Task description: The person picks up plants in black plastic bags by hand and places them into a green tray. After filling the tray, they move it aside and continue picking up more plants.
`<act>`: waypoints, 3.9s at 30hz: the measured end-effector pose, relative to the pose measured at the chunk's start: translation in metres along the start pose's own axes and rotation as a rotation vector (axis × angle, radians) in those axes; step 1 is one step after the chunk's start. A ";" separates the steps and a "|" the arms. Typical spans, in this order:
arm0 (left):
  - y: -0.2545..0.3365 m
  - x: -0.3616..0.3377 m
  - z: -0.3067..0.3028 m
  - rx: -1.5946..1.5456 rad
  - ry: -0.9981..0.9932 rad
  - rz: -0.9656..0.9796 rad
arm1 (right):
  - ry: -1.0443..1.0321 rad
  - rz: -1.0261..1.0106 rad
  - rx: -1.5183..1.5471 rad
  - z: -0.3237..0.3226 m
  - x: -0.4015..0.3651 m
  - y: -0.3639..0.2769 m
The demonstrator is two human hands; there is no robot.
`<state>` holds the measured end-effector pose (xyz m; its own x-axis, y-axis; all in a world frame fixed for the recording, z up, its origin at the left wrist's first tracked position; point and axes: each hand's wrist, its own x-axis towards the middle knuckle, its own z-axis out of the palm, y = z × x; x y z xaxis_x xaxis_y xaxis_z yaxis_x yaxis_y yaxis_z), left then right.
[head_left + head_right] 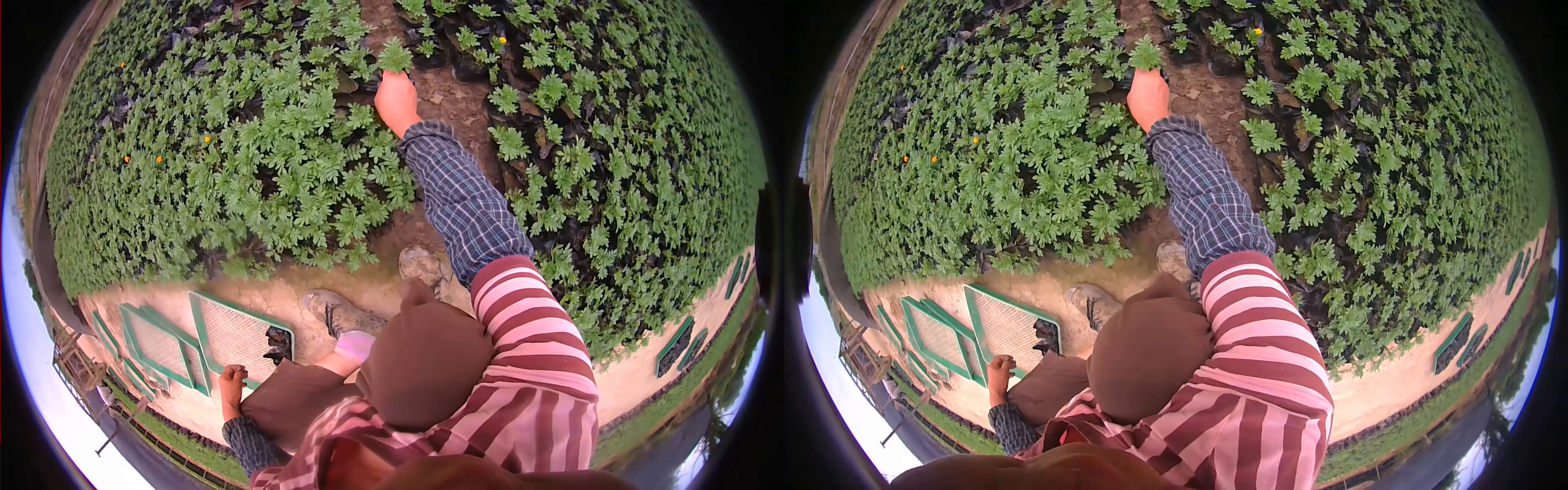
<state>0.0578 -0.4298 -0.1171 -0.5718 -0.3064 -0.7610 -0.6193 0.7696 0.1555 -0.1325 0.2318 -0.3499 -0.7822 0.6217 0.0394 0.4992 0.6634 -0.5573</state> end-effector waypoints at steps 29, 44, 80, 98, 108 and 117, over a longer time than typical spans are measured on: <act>-0.005 -0.005 0.004 0.005 0.010 0.056 | 0.119 -0.140 0.145 -0.050 -0.020 0.032; -0.003 0.000 0.004 0.019 -0.033 0.049 | -0.053 -0.455 -0.121 -0.151 -0.040 0.044; -0.001 -0.002 0.006 0.028 -0.016 0.029 | -0.642 -0.286 -0.138 -0.106 -0.152 0.024; -0.010 0.004 0.007 0.029 -0.012 0.033 | -0.246 -0.345 -0.110 -0.110 -0.014 0.066; -0.001 0.001 0.005 0.029 0.006 -0.031 | -0.014 -0.407 -0.070 -0.055 0.074 -0.003; 0.001 -0.004 0.005 0.047 0.000 -0.046 | -0.273 -0.229 -0.161 0.035 0.104 -0.011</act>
<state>0.0623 -0.4252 -0.1167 -0.5434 -0.3415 -0.7669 -0.6185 0.7806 0.0907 -0.2325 0.2747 -0.3687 -0.9396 0.3311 -0.0867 0.3357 0.8423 -0.4216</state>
